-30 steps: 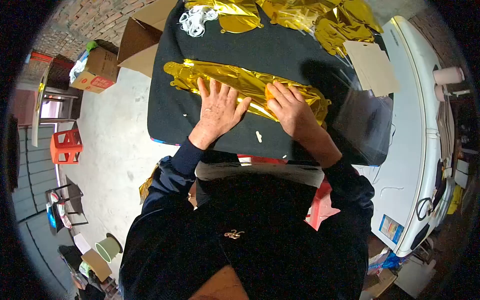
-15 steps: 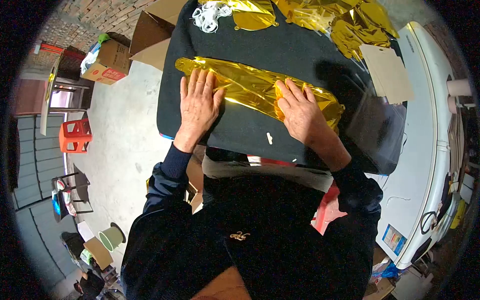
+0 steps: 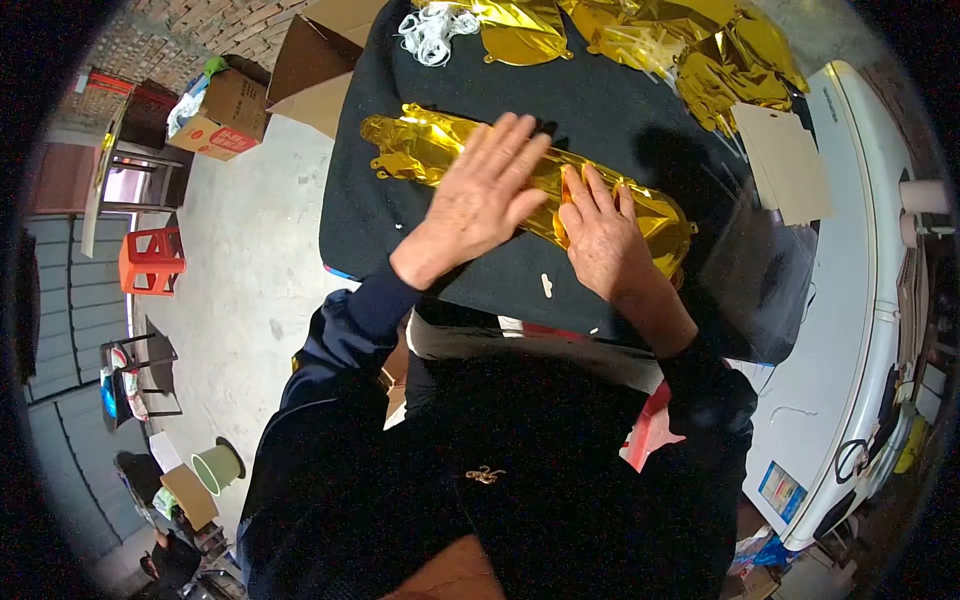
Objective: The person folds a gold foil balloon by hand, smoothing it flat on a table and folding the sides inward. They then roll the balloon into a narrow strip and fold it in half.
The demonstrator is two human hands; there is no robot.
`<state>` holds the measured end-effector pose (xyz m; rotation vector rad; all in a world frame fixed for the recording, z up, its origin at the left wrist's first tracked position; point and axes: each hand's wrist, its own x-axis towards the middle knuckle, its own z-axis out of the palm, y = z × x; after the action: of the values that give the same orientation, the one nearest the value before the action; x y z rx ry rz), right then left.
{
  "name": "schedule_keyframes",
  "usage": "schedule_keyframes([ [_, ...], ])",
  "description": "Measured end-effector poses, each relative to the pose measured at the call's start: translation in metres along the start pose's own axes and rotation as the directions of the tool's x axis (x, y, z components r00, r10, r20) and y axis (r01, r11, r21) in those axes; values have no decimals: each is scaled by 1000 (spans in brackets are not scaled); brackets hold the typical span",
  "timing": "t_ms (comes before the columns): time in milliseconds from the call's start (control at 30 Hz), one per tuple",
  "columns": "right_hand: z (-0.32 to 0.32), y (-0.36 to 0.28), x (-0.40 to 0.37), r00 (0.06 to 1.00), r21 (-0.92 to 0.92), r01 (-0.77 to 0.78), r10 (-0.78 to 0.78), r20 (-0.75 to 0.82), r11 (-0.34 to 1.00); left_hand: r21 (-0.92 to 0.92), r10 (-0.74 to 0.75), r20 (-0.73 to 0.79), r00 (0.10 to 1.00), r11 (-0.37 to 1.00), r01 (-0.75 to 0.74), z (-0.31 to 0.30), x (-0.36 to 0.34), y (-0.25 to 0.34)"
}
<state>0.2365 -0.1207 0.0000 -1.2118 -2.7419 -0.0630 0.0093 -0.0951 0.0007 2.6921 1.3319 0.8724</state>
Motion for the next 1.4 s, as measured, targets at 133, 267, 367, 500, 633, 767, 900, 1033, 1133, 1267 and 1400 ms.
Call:
schedule_keyframes([
  [133,2,-1,-1,1000,25,-11,12,-29,1000,94,-13,74,997,996,6,28,-1,-5],
  [267,-1,-2,0,1000,47,-13,14,-25,999,173,-89,56,994,982,78,36,-10,-7],
  [367,-2,-6,1,999,50,-39,39,9,998,212,-131,33,991,970,121,38,-10,-12],
  [500,0,-9,0,999,41,-50,50,11,998,248,-179,-4,984,953,175,37,-12,-22],
  [633,0,-10,-2,999,74,-49,50,-3,996,315,-279,-23,960,909,272,37,-14,-26],
  [767,-1,-7,-11,999,92,-21,24,-28,996,315,-345,-33,938,887,337,41,-16,-25],
  [900,-9,-5,-29,999,133,-31,32,-5,991,338,-328,-47,943,884,324,42,-17,-26],
  [1033,-16,5,-57,998,117,-38,44,-43,992,361,-278,-73,958,888,286,45,-18,-29],
  [1133,-11,15,-79,992,42,-73,77,-97,996,382,-266,-54,962,885,266,43,-17,-29],
  [1267,-14,23,-89,965,6,-218,216,-149,976,363,-259,-53,964,894,261,44,-17,-33],
  [1400,-31,-20,-21,966,77,-145,158,-205,986,369,-248,-48,968,896,248,46,-18,-34],
])
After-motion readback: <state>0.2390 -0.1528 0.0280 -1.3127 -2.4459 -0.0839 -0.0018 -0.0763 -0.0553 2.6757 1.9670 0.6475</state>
